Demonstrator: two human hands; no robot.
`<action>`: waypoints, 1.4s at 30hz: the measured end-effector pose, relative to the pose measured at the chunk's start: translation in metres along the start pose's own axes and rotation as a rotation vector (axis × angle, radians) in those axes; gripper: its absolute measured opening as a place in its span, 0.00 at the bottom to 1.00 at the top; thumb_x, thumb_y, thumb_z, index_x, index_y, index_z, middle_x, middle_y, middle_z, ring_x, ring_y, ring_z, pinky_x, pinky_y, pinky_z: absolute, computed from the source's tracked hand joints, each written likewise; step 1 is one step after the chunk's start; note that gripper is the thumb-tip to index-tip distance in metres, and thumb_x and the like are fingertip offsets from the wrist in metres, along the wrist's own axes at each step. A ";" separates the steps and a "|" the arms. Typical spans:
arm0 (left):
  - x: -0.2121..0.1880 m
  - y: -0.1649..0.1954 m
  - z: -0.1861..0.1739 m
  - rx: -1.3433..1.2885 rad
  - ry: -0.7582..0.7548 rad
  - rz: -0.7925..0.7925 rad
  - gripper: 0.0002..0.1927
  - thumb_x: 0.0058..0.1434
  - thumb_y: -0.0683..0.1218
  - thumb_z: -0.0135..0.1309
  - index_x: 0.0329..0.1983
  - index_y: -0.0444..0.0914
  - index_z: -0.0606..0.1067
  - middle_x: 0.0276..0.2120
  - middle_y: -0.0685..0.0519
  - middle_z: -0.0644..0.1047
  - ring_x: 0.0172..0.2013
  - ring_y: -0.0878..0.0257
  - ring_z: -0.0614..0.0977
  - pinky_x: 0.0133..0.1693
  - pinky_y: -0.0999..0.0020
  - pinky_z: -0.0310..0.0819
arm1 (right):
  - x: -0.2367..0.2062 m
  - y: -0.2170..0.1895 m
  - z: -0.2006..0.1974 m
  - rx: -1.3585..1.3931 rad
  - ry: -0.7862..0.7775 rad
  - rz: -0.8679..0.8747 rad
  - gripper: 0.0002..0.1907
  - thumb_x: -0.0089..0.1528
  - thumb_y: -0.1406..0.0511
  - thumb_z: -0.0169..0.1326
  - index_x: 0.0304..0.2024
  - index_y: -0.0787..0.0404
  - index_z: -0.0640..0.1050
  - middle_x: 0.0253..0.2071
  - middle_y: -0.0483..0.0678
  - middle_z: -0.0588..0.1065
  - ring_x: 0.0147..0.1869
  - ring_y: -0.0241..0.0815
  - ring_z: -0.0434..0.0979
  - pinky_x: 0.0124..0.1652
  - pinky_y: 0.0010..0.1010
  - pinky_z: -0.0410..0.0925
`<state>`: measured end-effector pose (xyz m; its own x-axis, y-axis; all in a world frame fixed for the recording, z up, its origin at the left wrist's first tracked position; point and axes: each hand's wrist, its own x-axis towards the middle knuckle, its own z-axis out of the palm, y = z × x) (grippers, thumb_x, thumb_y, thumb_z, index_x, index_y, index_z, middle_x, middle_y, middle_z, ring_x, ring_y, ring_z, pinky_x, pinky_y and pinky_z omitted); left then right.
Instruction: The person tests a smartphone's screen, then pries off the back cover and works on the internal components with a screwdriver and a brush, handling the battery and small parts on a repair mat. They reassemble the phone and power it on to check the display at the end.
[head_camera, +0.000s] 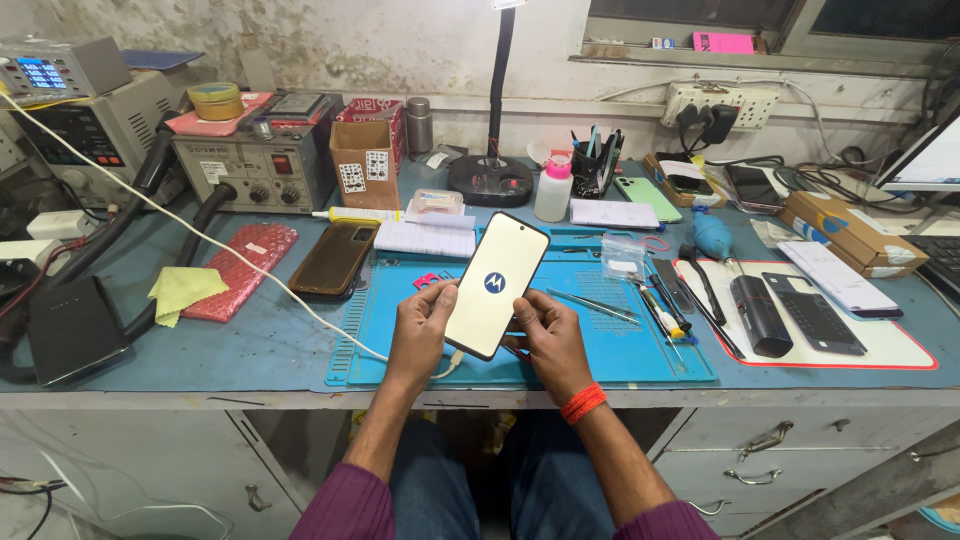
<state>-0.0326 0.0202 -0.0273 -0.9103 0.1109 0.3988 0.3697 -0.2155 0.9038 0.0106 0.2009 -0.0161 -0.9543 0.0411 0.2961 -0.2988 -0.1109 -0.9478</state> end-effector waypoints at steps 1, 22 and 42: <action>0.000 0.000 0.000 0.008 0.003 0.004 0.20 0.71 0.49 0.48 0.53 0.30 0.80 0.36 0.50 0.84 0.35 0.68 0.83 0.37 0.73 0.77 | 0.000 0.000 0.000 -0.005 0.000 -0.002 0.20 0.68 0.59 0.51 0.50 0.71 0.78 0.39 0.50 0.81 0.41 0.37 0.83 0.39 0.28 0.79; -0.001 0.004 0.001 0.044 0.017 -0.016 0.19 0.71 0.49 0.48 0.53 0.31 0.80 0.36 0.50 0.85 0.35 0.68 0.83 0.38 0.72 0.77 | -0.001 -0.003 0.001 -0.016 -0.002 -0.004 0.19 0.69 0.59 0.50 0.50 0.70 0.78 0.39 0.49 0.81 0.40 0.36 0.83 0.38 0.28 0.79; -0.001 0.003 0.001 0.017 0.011 -0.005 0.19 0.71 0.49 0.48 0.53 0.30 0.80 0.35 0.50 0.84 0.33 0.69 0.82 0.36 0.73 0.77 | 0.000 -0.001 0.000 0.005 -0.007 -0.001 0.20 0.68 0.59 0.50 0.50 0.71 0.77 0.39 0.50 0.81 0.40 0.37 0.83 0.39 0.28 0.79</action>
<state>-0.0305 0.0207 -0.0247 -0.9140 0.1012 0.3929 0.3684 -0.1984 0.9082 0.0107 0.2010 -0.0154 -0.9539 0.0345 0.2982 -0.3002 -0.1155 -0.9469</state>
